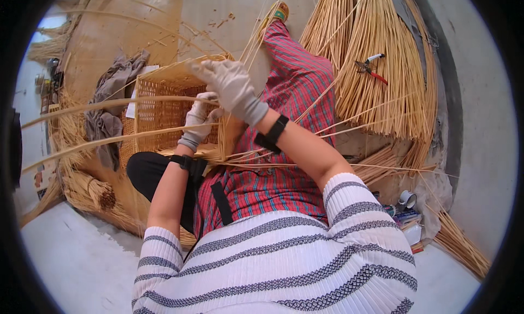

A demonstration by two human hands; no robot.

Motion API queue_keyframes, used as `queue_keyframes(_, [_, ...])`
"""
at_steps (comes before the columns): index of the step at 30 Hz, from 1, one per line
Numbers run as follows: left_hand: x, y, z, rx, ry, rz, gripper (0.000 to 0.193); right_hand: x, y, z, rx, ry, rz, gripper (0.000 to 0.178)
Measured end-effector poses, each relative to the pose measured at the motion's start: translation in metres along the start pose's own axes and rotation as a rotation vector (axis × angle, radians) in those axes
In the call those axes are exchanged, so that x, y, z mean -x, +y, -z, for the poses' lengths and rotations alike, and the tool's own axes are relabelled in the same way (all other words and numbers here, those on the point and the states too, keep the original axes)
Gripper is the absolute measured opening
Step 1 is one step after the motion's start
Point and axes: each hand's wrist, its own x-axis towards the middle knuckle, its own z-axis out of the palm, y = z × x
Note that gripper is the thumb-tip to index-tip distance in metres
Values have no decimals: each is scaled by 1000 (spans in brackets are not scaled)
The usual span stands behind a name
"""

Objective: Weave a basket from natural reeds.

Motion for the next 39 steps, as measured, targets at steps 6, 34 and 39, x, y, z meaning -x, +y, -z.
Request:
queue_keyframes(6, [-23, 21, 23, -570, -146, -351, 47, -23, 75, 21, -1125, -322, -130, 24])
queue_keyframes(34, [-29, -16, -1, 832, -264, 336, 53, 42, -14, 32, -533, -431, -166, 23])
queue_keyframes(39, [-31, -26, 1, 604, -288, 325, 51, 48, -12, 10, -1192, 360, -1145, 26])
